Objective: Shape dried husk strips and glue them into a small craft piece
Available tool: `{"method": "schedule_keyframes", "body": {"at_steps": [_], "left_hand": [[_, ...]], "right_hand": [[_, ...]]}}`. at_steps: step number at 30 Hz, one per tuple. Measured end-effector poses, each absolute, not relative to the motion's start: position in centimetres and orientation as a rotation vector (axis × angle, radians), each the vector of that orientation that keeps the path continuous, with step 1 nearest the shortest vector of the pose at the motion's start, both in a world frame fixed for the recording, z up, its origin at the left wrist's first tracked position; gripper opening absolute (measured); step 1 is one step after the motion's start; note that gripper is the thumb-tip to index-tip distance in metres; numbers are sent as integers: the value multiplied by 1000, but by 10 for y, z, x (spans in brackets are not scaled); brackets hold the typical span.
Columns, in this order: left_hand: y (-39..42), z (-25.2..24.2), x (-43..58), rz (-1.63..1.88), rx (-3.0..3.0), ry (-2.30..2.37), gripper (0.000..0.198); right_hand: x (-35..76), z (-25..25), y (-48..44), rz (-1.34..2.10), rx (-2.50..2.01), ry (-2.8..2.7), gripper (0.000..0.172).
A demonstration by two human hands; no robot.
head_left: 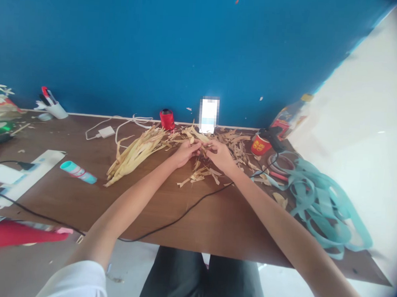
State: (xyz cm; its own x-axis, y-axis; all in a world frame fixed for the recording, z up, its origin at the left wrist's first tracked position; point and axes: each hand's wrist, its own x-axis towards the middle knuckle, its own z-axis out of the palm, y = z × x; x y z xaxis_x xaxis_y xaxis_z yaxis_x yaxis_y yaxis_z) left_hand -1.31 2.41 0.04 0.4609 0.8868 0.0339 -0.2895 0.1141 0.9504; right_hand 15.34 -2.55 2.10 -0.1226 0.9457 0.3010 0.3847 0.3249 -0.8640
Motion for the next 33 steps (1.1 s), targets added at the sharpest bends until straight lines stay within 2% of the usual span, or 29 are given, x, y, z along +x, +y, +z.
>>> {"method": "schedule_keyframes", "body": {"at_steps": [5,14,19,23,27,33], "left_hand": [[26,0,-14,982,1109,657,36],[26,-4,-10,982,1257,621,30],[23,-2,-10,983,1286,632,29],[22,-2,-10,972,1325,641,30],[19,0,-9,941,1384,631,31],[15,5,-10,900,1513,606,27]], "right_hand": [[153,23,-27,833,-1123,-1739,34],[153,25,-30,782,-1149,-1630,23],[148,24,-28,1108,-1164,-1306,21],[146,24,-27,1406,-1207,-947,11],[146,25,-26,1464,-1224,-815,5],[146,18,-22,1387,-1250,-773,17]]}}
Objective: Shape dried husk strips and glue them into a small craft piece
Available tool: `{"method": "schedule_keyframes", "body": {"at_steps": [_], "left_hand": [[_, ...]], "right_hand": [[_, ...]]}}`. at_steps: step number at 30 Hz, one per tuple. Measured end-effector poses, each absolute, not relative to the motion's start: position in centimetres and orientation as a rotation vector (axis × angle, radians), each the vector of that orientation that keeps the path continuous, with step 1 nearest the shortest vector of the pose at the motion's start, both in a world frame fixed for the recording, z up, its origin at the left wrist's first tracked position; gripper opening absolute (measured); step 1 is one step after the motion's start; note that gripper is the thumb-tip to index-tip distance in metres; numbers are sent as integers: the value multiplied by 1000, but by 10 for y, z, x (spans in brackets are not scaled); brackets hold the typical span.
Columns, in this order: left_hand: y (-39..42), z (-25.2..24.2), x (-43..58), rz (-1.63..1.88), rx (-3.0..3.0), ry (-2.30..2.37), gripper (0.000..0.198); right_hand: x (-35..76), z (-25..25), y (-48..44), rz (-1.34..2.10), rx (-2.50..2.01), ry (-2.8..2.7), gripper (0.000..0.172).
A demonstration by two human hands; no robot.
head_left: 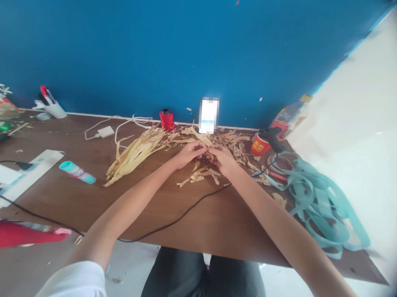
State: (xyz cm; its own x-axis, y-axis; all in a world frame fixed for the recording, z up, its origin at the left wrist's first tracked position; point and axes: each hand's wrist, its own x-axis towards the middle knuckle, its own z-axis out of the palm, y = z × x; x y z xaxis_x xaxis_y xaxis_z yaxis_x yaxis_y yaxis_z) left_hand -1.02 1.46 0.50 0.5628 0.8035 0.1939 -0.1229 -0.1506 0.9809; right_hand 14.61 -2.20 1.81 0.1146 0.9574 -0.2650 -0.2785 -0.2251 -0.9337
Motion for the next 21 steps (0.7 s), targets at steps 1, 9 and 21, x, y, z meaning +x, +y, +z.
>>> {"method": "schedule_keyframes", "body": {"at_steps": [1,9,21], "left_hand": [[15,5,-10,898,1520,608,27],[17,0,-9,927,1525,632,29],[16,-2,-7,910,1627,611,43]], "right_hand": [[146,17,-22,1353,-1257,-807,17],[143,19,-26,1157,-1236,-1117,10],[145,14,-26,1182,-1297,-1050,23]]}}
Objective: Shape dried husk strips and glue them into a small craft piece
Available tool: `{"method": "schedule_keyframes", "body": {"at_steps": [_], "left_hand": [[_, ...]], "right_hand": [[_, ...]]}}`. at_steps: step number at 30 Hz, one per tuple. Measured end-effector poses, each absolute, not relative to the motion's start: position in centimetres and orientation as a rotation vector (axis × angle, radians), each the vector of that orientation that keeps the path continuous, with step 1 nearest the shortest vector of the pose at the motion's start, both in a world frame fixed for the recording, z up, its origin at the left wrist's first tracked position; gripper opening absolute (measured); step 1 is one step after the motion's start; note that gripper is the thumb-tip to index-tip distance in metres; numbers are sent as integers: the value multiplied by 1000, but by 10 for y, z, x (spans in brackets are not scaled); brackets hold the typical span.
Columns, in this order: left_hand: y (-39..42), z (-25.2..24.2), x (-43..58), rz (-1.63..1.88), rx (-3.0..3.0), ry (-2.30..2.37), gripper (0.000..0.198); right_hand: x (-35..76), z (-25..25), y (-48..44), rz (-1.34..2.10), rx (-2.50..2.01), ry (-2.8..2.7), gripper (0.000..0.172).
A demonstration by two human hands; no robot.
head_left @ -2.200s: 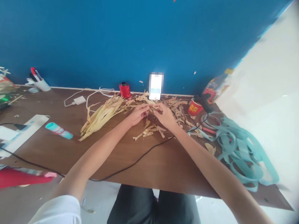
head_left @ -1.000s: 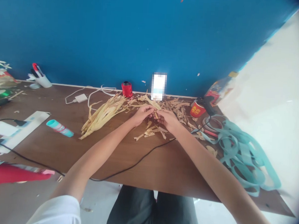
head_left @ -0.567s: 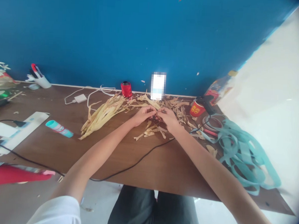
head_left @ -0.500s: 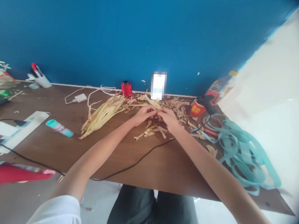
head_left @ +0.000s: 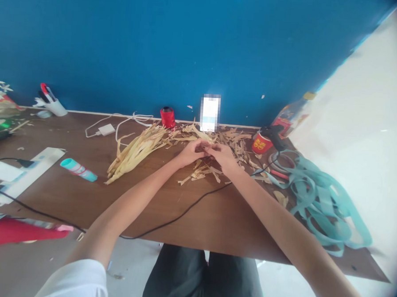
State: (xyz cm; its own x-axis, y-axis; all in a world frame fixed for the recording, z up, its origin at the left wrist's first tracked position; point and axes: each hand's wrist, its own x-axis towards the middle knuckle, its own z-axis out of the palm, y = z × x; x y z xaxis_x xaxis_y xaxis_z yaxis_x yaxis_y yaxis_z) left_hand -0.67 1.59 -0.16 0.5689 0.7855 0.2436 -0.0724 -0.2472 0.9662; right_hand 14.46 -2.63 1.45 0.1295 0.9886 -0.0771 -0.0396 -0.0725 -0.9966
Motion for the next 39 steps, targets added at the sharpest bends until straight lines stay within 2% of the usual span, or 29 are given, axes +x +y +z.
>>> {"method": "schedule_keyframes", "body": {"at_steps": [6,14,30,39], "left_hand": [[12,4,-6,930,1677,670,42],[16,1,-3,920,1570,845,26],[15,0,-6,981,1540,762,41],[18,-2,-8,984,1544,719,42]], "right_hand": [[147,7,-21,1233,-1240,-930,21],[147,6,-21,1207,-1210,-913,24],[148,5,-20,1151,-1216,-938,20],[152,1,-17,1038,-1273,-1071,19]]}}
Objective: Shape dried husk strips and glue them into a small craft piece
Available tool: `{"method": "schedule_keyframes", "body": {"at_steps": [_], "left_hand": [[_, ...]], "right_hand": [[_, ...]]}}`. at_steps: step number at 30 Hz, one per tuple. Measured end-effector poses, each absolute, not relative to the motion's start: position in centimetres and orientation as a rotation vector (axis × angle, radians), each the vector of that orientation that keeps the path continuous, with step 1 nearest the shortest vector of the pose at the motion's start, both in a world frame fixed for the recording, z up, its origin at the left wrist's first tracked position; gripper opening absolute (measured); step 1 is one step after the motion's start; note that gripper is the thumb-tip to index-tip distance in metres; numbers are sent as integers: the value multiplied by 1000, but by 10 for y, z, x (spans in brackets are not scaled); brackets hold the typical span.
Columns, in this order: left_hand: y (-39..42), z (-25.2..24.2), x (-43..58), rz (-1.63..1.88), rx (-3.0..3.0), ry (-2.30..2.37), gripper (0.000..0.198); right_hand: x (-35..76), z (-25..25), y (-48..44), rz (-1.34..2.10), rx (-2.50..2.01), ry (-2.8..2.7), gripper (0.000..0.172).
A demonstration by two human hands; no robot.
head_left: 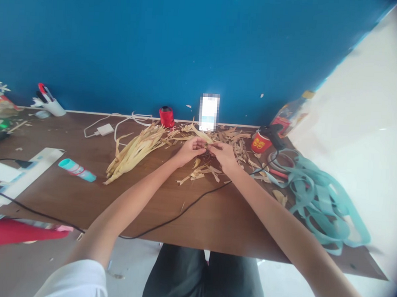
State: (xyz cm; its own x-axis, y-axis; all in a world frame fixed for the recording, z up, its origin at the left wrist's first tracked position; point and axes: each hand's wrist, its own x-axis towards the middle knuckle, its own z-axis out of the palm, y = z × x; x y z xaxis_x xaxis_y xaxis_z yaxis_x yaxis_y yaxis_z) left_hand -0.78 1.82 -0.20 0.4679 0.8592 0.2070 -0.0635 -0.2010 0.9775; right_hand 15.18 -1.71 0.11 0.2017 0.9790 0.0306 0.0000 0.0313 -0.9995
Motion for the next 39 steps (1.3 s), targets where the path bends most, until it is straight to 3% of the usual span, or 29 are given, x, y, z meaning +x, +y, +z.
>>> {"method": "schedule_keyframes", "body": {"at_steps": [21,39], "left_hand": [[15,1,-3,927,1552,825,28],[20,-9,-2,960,1606,809,25]], "right_hand": [[148,8,-19,1116,-1267,-1023,15],[149,2,-17,1037,-1260,-1098,22]]}}
